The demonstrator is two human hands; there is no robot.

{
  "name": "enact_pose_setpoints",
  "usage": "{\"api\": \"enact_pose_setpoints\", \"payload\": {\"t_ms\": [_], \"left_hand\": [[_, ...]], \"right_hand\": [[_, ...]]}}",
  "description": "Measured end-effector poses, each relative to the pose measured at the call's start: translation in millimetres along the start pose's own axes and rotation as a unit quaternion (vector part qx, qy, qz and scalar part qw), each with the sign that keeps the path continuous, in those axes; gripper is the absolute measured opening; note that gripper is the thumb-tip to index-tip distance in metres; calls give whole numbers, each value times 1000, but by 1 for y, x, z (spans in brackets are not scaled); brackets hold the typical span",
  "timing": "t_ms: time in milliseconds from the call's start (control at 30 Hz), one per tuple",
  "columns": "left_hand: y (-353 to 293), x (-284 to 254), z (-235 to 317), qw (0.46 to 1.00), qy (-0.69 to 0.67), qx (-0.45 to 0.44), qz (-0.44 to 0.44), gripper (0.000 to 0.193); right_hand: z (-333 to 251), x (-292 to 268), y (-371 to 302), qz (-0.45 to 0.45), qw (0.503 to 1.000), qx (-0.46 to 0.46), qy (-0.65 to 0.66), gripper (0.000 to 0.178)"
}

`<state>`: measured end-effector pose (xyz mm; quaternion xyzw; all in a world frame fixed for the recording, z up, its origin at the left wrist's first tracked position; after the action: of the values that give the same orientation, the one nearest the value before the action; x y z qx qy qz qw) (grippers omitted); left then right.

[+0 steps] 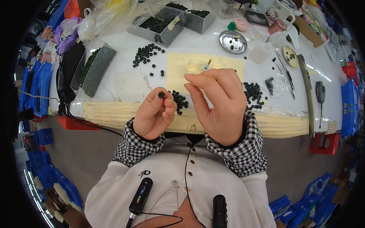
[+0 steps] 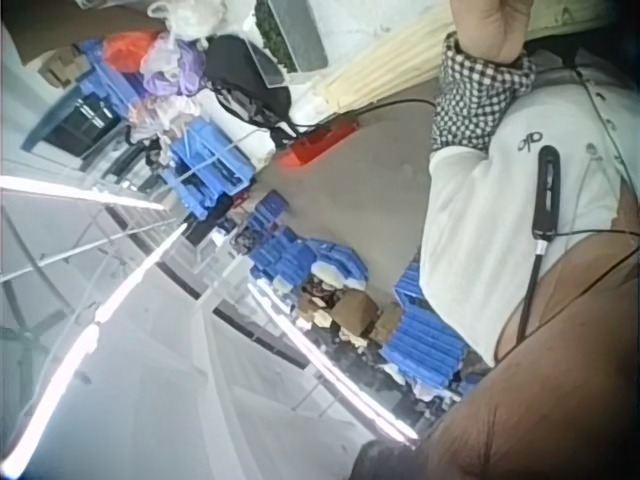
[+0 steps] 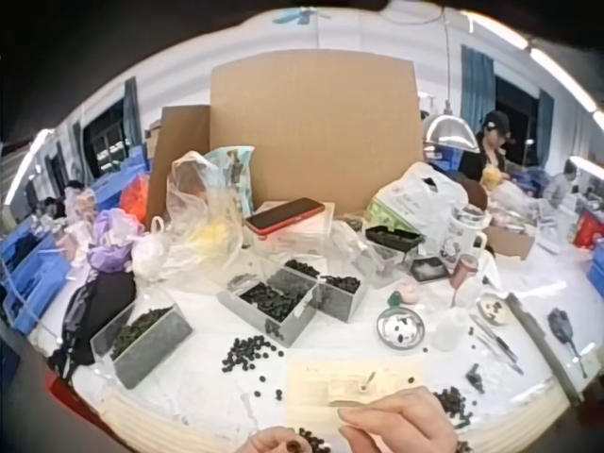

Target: Assembling or inspecting small black plastic components using a wooden jig on a workbench.

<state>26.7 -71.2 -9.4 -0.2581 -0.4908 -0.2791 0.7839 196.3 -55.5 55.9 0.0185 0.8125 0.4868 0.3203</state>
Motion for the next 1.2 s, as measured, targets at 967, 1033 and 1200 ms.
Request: {"api": "enact_pose_setpoints", "payload": {"t_ms": [967,1033,1200], "left_hand": [[-10,24,4,829,383,325,245,24],[-8,24,5,819,412,320,240,24],[-9,23,8,769,482,345,239,25]], "right_hand": [[-15,7,-8,-57,967,87,232,27],[-15,7,-7,-59,968,81,230,28],[-15,8,-10,-70,968,76,227,32]]}}
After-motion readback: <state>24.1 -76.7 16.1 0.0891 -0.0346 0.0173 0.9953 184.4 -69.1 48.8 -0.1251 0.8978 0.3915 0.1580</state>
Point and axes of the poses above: each hand's wrist, its own y-axis towards the middle knuckle, its own x-axis out of the palm, z = x × y, the point moved 2 cm from there along y, towards the middle knuckle, and after that the axes turned 13 degrees about -x, right-handed, at the moved point
